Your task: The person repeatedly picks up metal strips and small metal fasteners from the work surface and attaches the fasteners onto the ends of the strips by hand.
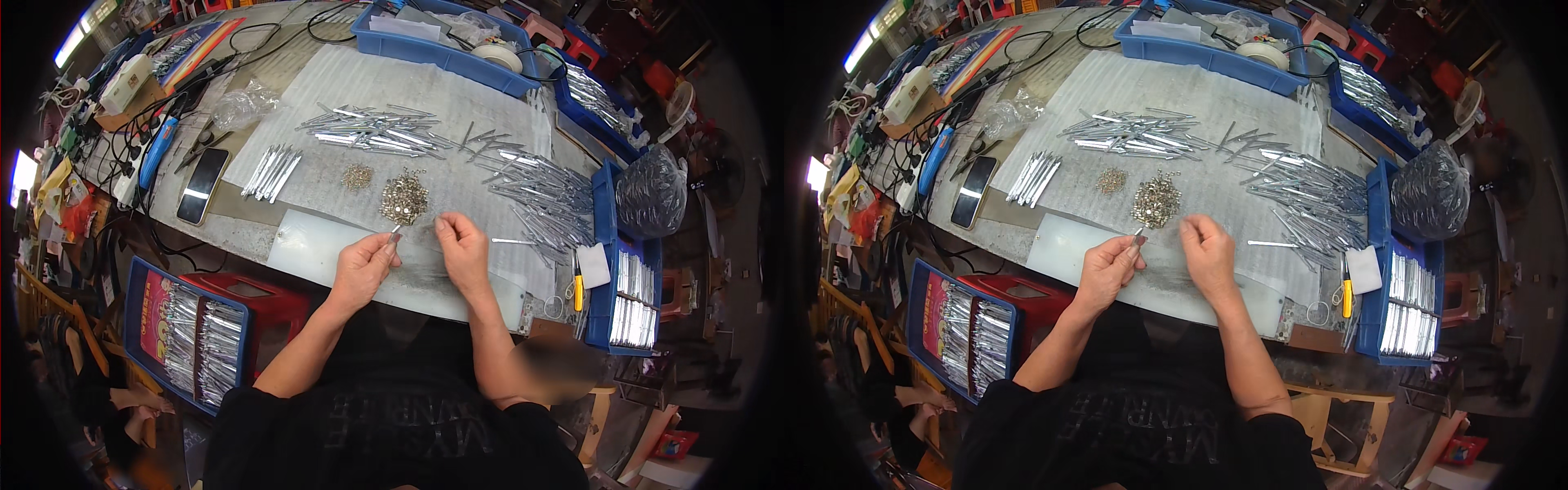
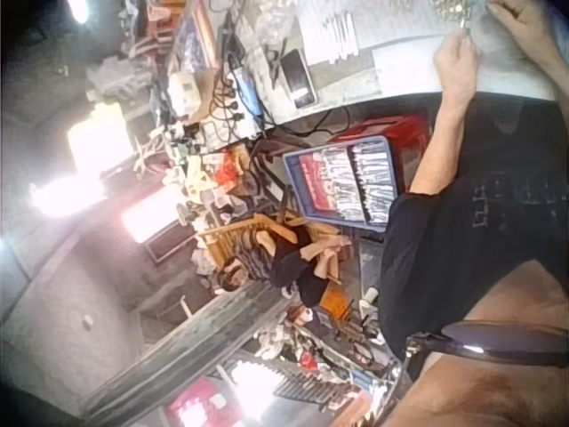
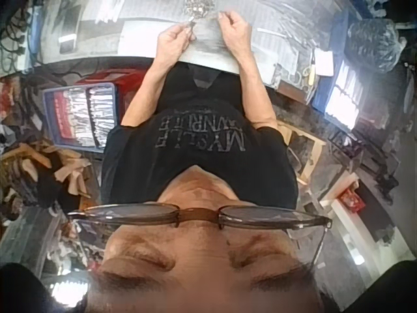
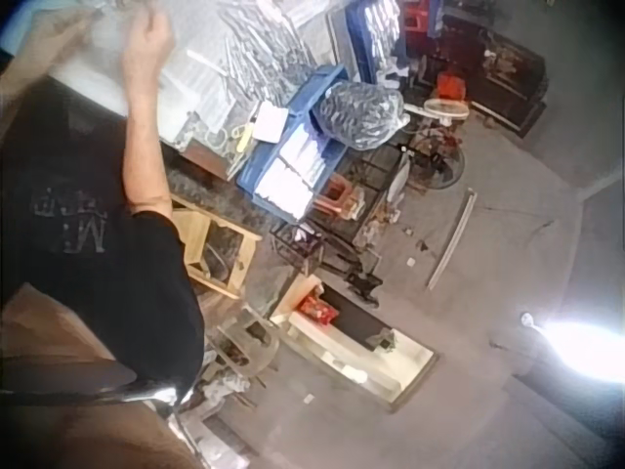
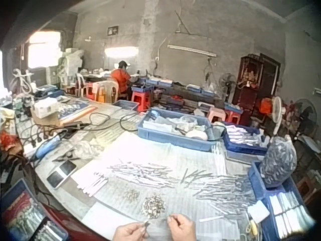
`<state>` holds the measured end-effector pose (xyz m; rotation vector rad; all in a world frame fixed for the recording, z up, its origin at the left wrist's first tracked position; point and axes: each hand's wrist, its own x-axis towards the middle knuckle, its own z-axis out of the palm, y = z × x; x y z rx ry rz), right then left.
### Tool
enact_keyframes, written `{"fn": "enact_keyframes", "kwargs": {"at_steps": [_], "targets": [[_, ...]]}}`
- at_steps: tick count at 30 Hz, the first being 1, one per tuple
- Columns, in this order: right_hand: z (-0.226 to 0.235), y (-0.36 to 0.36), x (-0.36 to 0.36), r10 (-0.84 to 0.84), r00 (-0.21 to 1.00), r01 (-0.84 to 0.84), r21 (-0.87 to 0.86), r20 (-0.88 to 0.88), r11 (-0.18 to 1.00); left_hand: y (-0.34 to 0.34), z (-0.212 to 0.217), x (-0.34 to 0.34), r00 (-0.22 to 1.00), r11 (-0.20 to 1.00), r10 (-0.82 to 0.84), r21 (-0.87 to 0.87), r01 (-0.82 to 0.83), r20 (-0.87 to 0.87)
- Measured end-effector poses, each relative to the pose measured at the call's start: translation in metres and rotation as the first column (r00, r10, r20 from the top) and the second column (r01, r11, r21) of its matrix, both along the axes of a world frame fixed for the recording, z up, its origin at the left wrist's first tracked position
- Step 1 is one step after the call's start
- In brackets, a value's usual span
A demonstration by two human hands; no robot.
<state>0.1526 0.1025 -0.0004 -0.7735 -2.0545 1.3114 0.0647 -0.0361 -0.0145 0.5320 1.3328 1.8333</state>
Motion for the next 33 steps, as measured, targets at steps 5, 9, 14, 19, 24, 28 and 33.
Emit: {"fn": "enact_keyframes", "kwargs": {"at_steps": [5,9,14,19,24,28,33], "targets": [[0.001,0.027,-0.004,0.017,0.995,-0.040,0.232,0.102,0.972,0.001,-0.002,-0.003,0.999,1.000,0.017,-0.005,-0.017,-0.030],[0.004,0.035,-0.012,0.065,0.980,-0.124,0.327,0.187,0.937,0.000,-0.004,-0.004,0.998,1.000,0.020,-0.016,-0.021,-0.057],[-0.008,0.041,-0.023,0.139,0.948,-0.270,0.498,0.286,0.824,-0.001,-0.005,-0.004,0.998,1.000,0.020,-0.002,-0.020,-0.056],[-0.015,0.039,-0.031,0.118,0.936,-0.302,0.586,0.332,0.752,-0.001,-0.005,-0.003,0.997,1.000,0.030,-0.006,-0.031,-0.067],[-0.020,0.037,-0.033,0.080,0.947,-0.277,0.662,0.312,0.696,-0.001,-0.003,-0.002,0.998,0.999,0.037,0.012,-0.036,-0.043],[-0.021,0.036,-0.034,0.025,0.943,-0.258,0.681,0.332,0.686,0.000,-0.006,-0.002,0.998,0.997,0.050,0.053,-0.048,-0.048],[-0.017,0.038,-0.034,0.046,0.933,-0.269,0.603,0.358,0.751,-0.001,-0.003,0.000,0.993,0.998,0.067,-0.016,-0.069,-0.099]]}}
